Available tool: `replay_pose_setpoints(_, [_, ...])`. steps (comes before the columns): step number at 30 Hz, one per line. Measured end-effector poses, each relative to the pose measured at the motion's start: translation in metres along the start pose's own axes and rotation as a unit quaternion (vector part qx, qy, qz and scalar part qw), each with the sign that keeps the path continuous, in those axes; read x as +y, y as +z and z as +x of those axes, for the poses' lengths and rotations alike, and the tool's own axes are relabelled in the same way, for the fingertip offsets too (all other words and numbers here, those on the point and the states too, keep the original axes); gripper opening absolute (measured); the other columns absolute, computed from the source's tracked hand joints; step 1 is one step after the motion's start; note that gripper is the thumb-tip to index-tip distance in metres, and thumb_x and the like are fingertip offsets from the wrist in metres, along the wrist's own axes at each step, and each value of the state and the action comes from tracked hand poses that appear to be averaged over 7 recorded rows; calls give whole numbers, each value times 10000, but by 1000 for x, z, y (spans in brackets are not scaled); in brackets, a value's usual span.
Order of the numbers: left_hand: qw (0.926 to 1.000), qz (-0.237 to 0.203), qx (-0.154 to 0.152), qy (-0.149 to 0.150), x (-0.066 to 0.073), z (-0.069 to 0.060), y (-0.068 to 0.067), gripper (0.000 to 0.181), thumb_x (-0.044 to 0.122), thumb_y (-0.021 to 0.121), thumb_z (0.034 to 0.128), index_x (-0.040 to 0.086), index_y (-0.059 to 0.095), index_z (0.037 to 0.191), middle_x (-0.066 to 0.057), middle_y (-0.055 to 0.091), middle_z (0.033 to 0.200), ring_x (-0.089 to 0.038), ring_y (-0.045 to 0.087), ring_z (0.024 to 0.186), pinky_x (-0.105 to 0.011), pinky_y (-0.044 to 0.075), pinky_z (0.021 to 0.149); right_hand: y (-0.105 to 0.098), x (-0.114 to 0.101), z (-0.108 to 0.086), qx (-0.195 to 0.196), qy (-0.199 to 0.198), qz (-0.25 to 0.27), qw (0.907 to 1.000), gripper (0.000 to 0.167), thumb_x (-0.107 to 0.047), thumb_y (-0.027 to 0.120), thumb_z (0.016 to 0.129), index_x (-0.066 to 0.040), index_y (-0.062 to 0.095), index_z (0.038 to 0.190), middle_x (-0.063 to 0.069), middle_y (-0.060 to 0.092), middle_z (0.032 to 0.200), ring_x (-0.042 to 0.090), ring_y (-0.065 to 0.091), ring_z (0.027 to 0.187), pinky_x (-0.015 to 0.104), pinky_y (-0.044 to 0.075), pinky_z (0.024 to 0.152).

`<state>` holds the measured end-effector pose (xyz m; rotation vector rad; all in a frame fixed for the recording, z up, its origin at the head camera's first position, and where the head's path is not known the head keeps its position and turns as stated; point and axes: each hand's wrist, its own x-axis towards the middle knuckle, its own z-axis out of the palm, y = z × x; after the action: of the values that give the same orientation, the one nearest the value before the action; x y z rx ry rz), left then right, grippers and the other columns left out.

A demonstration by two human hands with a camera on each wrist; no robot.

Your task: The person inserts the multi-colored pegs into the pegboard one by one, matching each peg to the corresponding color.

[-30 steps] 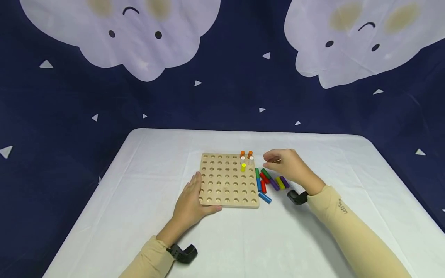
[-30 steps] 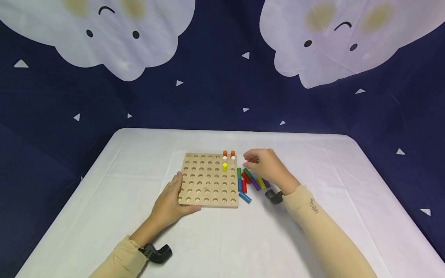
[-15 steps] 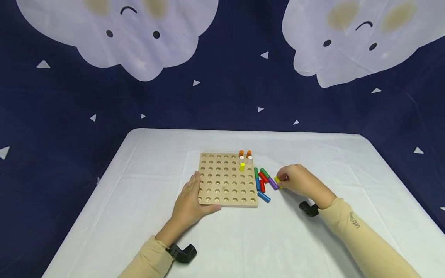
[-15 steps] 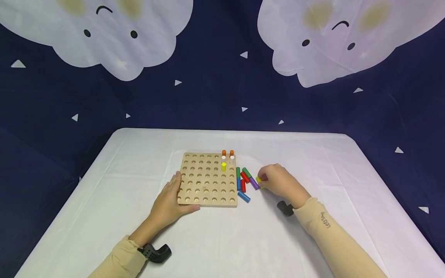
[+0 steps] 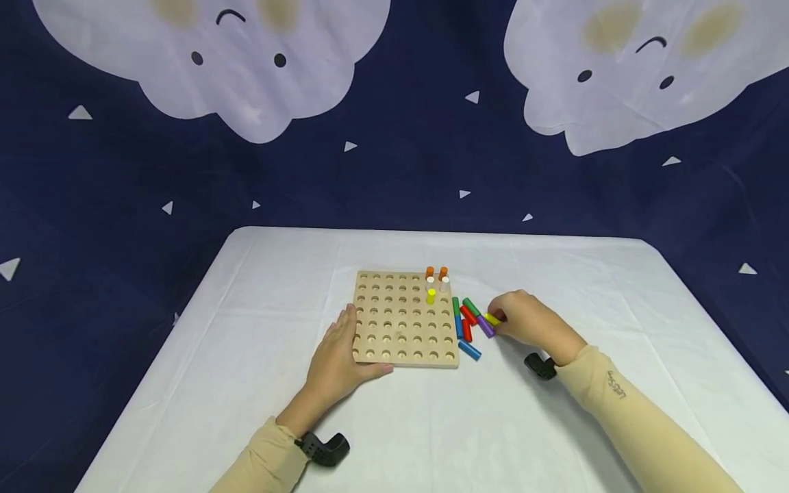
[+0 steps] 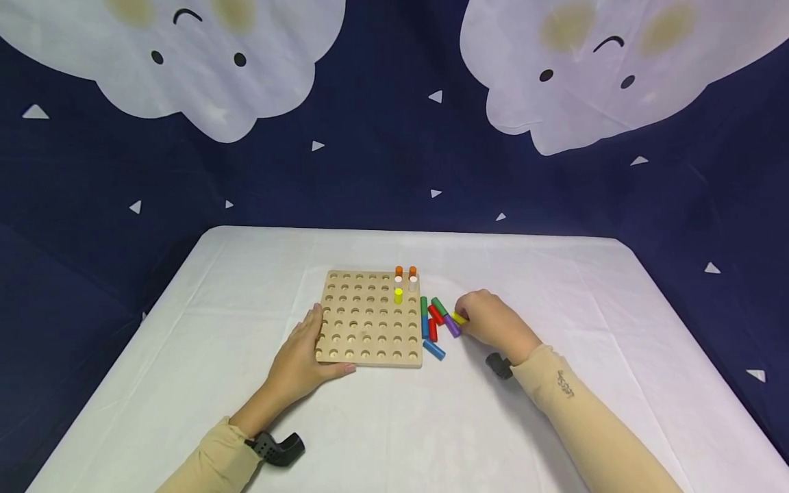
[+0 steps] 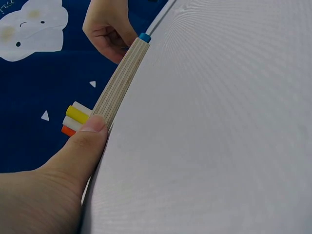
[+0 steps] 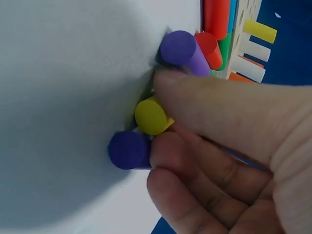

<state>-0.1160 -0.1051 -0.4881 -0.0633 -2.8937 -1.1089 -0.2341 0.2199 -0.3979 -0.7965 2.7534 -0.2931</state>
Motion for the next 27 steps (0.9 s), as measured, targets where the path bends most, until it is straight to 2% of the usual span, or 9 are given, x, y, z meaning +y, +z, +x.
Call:
replay_pose_setpoints(5, [10000, -7, 13, 9, 0, 0, 0, 1355, 637, 840, 640, -15, 110, 1577, -177, 158, 1647, -294, 176, 1534, -432, 146, 1272, -1, -2, 4, -65, -17, -70, 10000, 93, -18, 771, 805, -70, 742, 876, -8, 662, 783, 151, 535, 723, 329, 520, 700])
replay_pose_setpoints(13, [10000, 6, -27, 10, 0, 1, 0, 1356, 642, 835, 644, -19, 104, 1576, -179, 151, 1647, -294, 170, 1536, -431, 140, 1273, -4, 2, 5, -95, -74, -10, 9999, 109, -22, 761, 826, -66, 745, 925, 9, 701, 844, 144, 575, 758, 354, 548, 727])
replay_pose_setpoints(18, [10000, -5, -17, 23, 0, 1, 0, 1359, 646, 832, 645, -17, 97, 1577, -178, 148, 1648, -290, 169, 1536, -429, 138, 1274, -11, 10, 7, 56, -161, 431, 9989, 153, -34, 761, 838, -53, 731, 986, 22, 707, 877, 138, 588, 762, 303, 535, 685])
replay_pose_setpoints(22, [10000, -8, 4, 10, -1, 1, 0, 1360, 651, 831, 641, -9, 100, 1579, -170, 150, 1649, -285, 171, 1536, -428, 141, 1273, -13, 15, 10, 256, -75, 856, 9960, 189, -81, 741, 877, -60, 708, 1062, 20, 697, 876, 128, 584, 743, 259, 515, 631])
replay_pose_setpoints(27, [10000, -15, 0, -7, -1, 1, 1, 1361, 652, 832, 638, -6, 102, 1580, -159, 151, 1651, -278, 167, 1538, -429, 139, 1273, -10, 14, 15, 590, 39, 1401, 9884, 200, -134, 751, 880, -85, 685, 1063, 16, 713, 894, 133, 637, 790, 267, 550, 683])
